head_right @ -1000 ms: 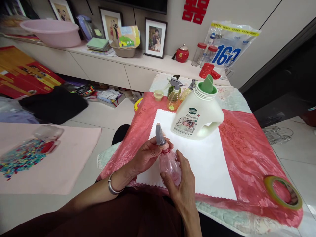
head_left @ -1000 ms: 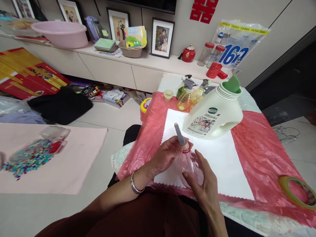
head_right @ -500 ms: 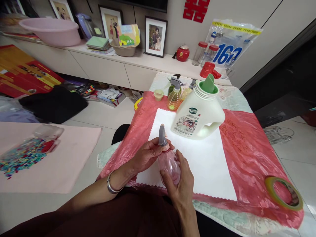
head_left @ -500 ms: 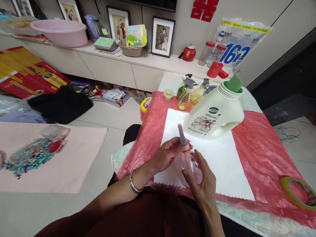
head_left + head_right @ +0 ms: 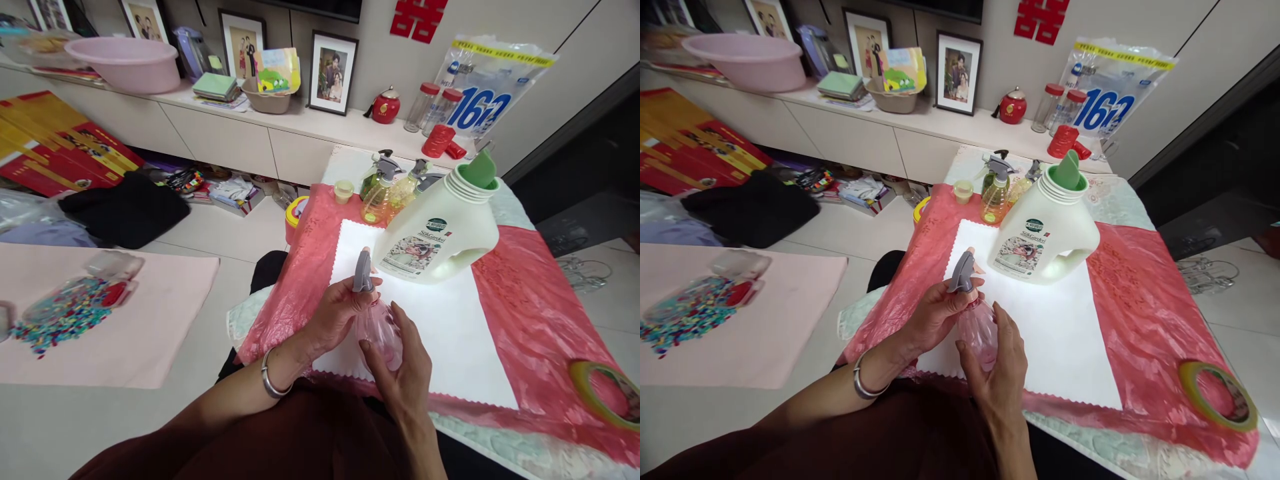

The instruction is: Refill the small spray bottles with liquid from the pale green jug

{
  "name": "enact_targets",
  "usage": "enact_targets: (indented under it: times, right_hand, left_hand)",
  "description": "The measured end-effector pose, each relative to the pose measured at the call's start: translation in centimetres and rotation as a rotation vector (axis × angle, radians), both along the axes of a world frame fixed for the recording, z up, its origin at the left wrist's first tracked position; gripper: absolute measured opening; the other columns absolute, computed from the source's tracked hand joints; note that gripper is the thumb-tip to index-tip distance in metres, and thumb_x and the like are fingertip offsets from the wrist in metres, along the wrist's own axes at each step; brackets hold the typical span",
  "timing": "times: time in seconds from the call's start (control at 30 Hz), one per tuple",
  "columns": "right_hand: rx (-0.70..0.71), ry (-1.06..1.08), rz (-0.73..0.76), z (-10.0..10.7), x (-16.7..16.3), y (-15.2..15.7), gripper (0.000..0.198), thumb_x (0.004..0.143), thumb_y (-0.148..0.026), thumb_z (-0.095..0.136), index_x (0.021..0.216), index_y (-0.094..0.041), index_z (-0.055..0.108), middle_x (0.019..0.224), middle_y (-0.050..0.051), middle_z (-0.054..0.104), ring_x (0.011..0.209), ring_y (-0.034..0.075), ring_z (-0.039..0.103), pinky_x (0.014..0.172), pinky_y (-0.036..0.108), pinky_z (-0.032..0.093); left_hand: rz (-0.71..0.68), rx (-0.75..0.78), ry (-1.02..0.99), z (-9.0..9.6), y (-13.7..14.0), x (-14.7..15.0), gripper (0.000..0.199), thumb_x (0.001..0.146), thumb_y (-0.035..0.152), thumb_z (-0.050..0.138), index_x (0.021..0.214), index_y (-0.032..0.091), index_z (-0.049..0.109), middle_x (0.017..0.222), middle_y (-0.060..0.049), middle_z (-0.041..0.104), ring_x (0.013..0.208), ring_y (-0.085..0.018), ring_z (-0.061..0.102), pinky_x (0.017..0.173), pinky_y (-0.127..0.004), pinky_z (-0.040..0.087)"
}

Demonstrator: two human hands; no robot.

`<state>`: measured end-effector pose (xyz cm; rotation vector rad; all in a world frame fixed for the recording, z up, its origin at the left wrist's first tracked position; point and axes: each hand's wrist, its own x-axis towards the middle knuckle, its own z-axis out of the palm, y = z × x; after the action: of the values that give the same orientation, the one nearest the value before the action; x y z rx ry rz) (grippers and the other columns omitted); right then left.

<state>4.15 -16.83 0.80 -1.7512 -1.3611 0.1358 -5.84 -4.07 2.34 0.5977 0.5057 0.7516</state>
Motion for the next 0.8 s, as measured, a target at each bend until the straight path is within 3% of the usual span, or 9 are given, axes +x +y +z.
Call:
enact_targets:
  times: [0.2, 0.37, 0.53, 0.63, 0.8]
  right_hand:
    - [-0.029, 0.025, -0.008, -0.4, 0.2, -0.4, 0.06, 0.102, -0.05, 0.063, 0.15, -0.02, 0.044, 0.136, 0.01, 0.053, 0.118, 0.026, 0.057, 0.098, 0.04, 0.053]
    - [-0.054, 0.156, -0.006, -0.9, 0.2, -0.6, 0.062, 0.101, -0.051, 0.064, 0.151, -0.019, 0.046, 0.136, 0.01, 0.054, 0.12, 0.025, 0.058, 0.094, 0.035, 0.056]
    - [-0.07, 0.169, 0.021, -0.6, 0.2, -0.6, 0.062, 0.102, -0.051, 0.065, 0.151, -0.018, 0.047, 0.138, 0.011, 0.052, 0.124, 0.026, 0.056, 0.093, 0.034, 0.057]
    - [-0.069, 0.175, 0.035, -0.7, 0.2, -0.7, 0.062, 0.101, -0.049, 0.066, 0.152, -0.018, 0.046, 0.139, 0.01, 0.052, 0.124, 0.026, 0.056, 0.095, 0.034, 0.056]
    - [-0.061, 0.25, 0.014, -1.3, 0.2, -0.7, 0.063, 0.099, -0.052, 0.068, 0.149, -0.02, 0.05, 0.136, 0.009, 0.054, 0.122, 0.026, 0.057, 0.094, 0.034, 0.056]
  left_hand:
    - [0.027, 0.025, -0.01, 0.8, 0.1, 0.0, 0.027, 0.067, 0.026, 0.091, 0.084, 0.016, 0.073, 0.082, 0.0, 0.068, 0.082, -0.014, 0.062, 0.091, -0.036, 0.044]
    - [-0.025, 0.088, -0.044, 0.7, 0.2, -0.3, 0.031, 0.071, 0.038, 0.088, 0.088, 0.015, 0.076, 0.085, -0.003, 0.07, 0.089, -0.019, 0.064, 0.098, -0.04, 0.044]
    - [-0.011, 0.145, 0.048, 0.0, -0.1, -0.2, 0.03, 0.079, 0.039, 0.084, 0.097, 0.018, 0.076, 0.092, -0.003, 0.07, 0.089, -0.017, 0.063, 0.094, -0.036, 0.045]
    - [0.002, 0.145, 0.07, 0.0, 0.0, -0.2, 0.031, 0.073, 0.036, 0.089, 0.094, 0.018, 0.076, 0.092, -0.002, 0.07, 0.087, -0.015, 0.062, 0.091, -0.034, 0.045]
    - [-0.067, 0.021, 0.026, 1.1, 0.7, -0.4, 0.039, 0.061, 0.036, 0.095, 0.085, 0.012, 0.077, 0.078, -0.002, 0.067, 0.077, -0.014, 0.058, 0.085, -0.033, 0.044]
